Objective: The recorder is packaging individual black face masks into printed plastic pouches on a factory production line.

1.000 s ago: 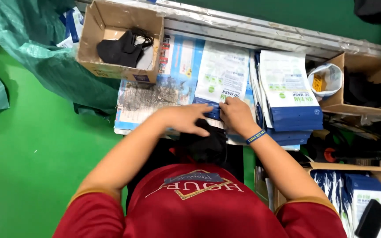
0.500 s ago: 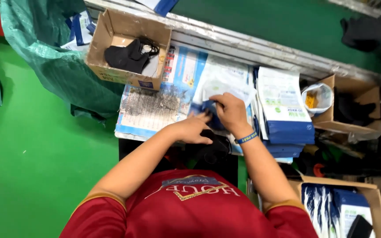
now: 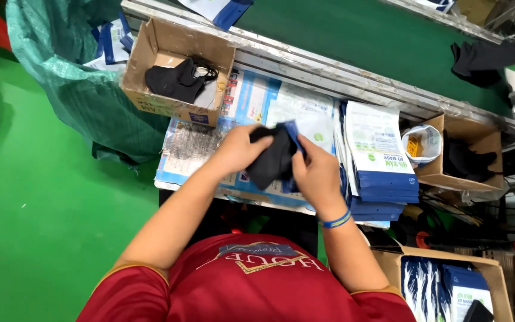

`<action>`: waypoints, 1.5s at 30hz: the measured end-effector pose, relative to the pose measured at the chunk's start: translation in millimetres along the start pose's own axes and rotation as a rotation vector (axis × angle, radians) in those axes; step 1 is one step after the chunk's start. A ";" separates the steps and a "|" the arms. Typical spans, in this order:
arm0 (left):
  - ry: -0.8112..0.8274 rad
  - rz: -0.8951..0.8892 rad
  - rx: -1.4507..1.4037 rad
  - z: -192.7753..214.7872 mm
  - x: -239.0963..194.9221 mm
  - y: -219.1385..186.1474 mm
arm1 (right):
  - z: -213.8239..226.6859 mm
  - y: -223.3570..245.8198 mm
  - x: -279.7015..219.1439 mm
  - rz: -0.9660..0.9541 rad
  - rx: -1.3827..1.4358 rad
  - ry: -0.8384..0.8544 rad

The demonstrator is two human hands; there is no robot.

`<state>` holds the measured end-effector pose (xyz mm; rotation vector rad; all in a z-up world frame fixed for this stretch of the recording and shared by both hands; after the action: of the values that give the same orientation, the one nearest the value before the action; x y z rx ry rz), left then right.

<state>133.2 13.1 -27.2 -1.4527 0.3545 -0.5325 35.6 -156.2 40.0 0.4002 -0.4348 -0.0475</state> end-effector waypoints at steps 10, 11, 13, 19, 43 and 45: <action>-0.236 -0.034 -0.243 -20.4 -60.2 -17.2 | -34.9 6.8 -29.2 0.244 -0.028 -0.084; -0.296 -0.154 -0.183 -28.3 -66.7 -10.8 | -38.4 3.6 -32.2 0.267 -0.024 -0.054; -0.370 -0.279 -0.112 -37.8 -74.4 -2.1 | -44.8 1.8 -37.2 0.306 -0.009 -0.026; -0.315 -0.077 -0.090 -55.4 -62.5 45.7 | -50.6 1.1 -54.0 0.243 0.151 -0.037; 0.235 0.490 -1.669 -117.3 -70.3 80.5 | -14.7 -12.2 -91.1 -0.112 0.178 0.188; 0.228 0.490 -1.580 -118.8 -74.9 86.9 | -12.0 17.3 -98.1 0.361 0.323 0.274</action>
<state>18.2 -42.9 -131.6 -2.6538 1.4853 0.1147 -49.1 -123.2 -2.6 0.6306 -0.2376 0.4285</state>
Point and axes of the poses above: each hand's wrist, its own x-axis towards the middle knuckle, its own z-axis out of the back of the hand, y = z × x, the point moved 2 cm from there along x, towards the middle knuckle, and after that the axes turned 15 degrees about -x, right-handed, at the moved point
